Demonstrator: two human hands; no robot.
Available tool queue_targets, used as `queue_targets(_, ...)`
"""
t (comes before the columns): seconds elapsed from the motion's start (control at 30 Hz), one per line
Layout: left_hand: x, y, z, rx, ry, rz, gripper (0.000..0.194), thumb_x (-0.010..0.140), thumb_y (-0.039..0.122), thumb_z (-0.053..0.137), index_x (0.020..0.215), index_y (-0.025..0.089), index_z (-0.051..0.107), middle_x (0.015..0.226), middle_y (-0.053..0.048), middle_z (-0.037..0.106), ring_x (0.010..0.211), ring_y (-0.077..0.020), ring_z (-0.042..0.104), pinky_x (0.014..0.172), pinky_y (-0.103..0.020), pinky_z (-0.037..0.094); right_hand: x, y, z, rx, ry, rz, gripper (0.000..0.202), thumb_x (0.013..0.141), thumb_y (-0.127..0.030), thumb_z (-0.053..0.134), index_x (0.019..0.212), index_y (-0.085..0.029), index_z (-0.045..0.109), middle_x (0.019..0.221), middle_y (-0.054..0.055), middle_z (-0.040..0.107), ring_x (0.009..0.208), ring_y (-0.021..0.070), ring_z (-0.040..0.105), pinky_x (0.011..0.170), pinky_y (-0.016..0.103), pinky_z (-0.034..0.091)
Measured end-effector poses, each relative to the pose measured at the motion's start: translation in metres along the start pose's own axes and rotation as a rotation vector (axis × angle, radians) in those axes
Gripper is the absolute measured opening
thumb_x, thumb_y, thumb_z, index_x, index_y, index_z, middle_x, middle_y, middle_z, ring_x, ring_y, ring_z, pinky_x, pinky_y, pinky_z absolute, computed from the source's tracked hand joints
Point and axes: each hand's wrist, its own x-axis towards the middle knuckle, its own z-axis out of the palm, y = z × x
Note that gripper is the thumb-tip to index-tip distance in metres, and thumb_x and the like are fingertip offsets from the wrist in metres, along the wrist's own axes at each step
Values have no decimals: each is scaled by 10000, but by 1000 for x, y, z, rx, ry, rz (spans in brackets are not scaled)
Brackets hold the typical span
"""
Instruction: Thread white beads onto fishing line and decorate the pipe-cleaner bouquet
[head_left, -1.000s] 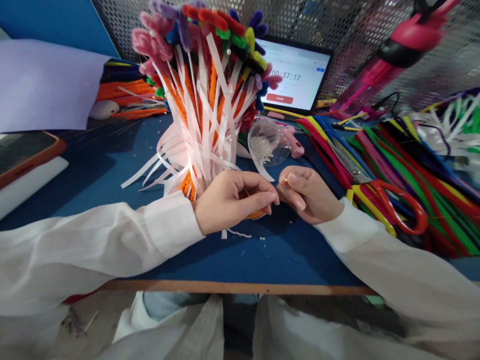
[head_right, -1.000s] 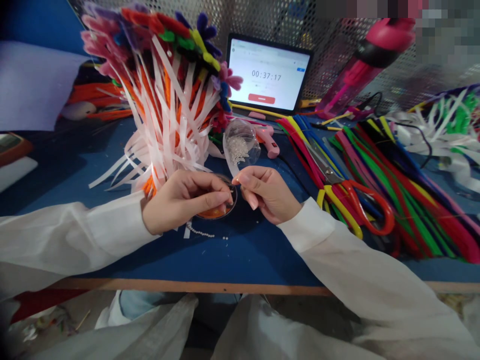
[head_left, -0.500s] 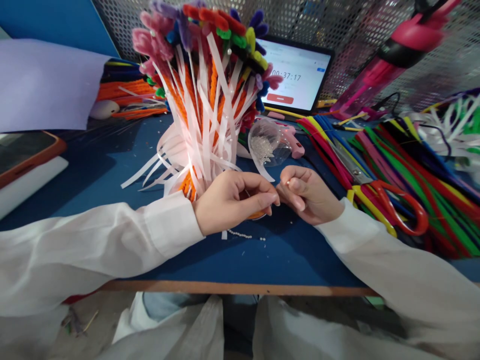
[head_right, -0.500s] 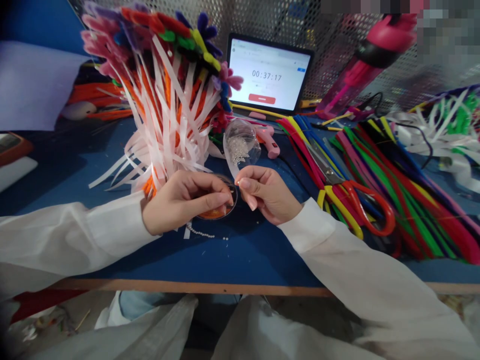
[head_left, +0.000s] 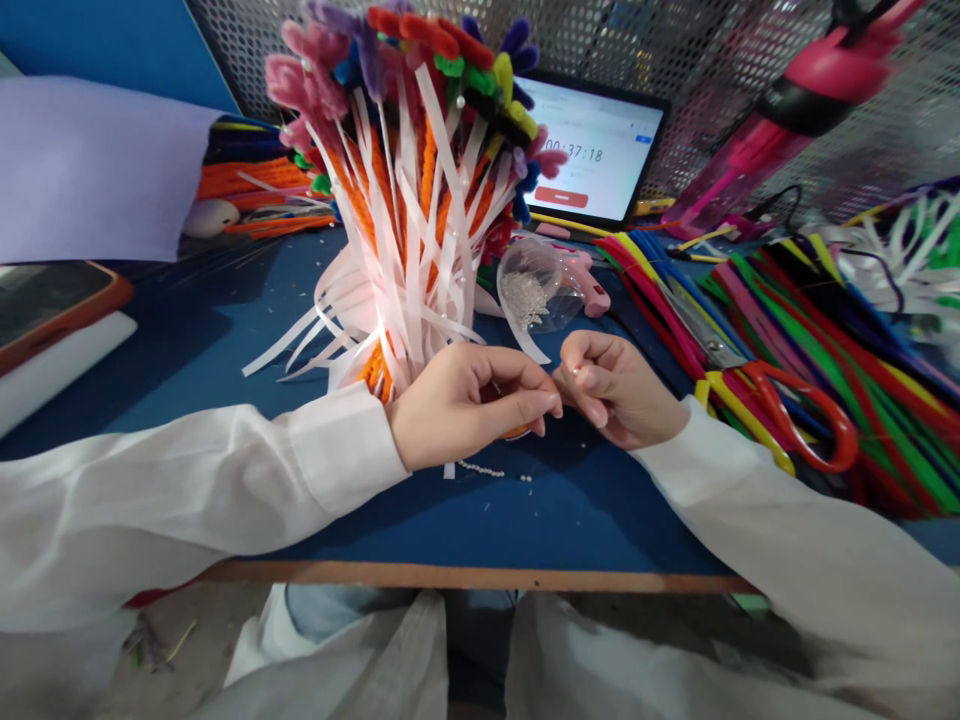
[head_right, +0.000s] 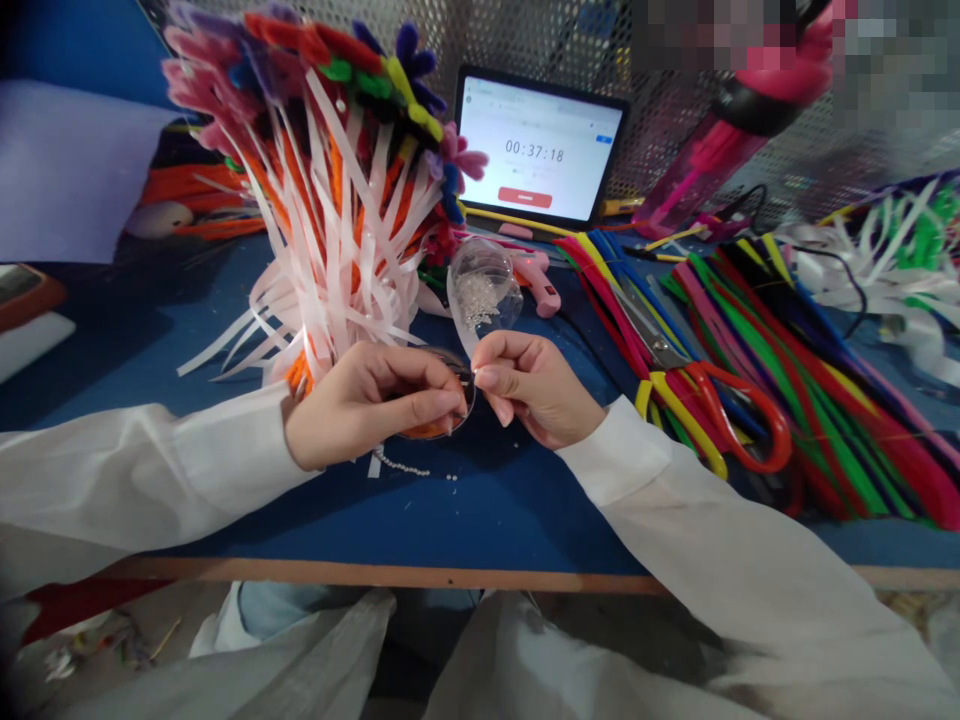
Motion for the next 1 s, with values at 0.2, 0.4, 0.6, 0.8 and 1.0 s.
queue_targets(0.2,-1,0,-1,12,-10,-5,189,881,280,645,849,97,677,712,-42,642,569,-72,515,524,-200,414,2,1,-3,-30,-7,0,375,671,-420,864,692,-192,567,401,-103,519,326,47,406,388,201,264)
queue_targets(0.4,-1,1,-1,21,-1,-19,188,873,278,641,825,100,678,697,-40,639,562,-78,520,520,-201,420,2,-1,-3,-34,-20,-3,369,668,-396,871,681,-188,566,414,-101,523,323,40,411,375,196,242)
queue_targets(0.6,-1,3,-2,52,-5,-17,180,871,262,637,808,99,679,695,-43,650,575,-80,535,533,-200,414,2,-1,-4,-39,-27,-1,373,658,-386,880,676,-184,567,430,-97,532,322,37,419,369,191,239)
queue_targets(0.8,-2,3,-2,73,-13,-12,187,872,266,634,806,98,681,695,-43,653,559,-79,511,528,-210,401,2,-1,-4,-24,-28,1,356,651,-372,887,681,-181,588,434,-91,535,308,36,408,344,192,182)
queue_targets(1.0,-2,3,-2,70,-16,-15,185,869,269,636,805,103,686,691,-42,657,550,-77,510,521,-205,406,3,-1,-4,-35,-24,1,382,639,-388,893,676,-180,574,444,-92,534,311,34,409,345,192,183)
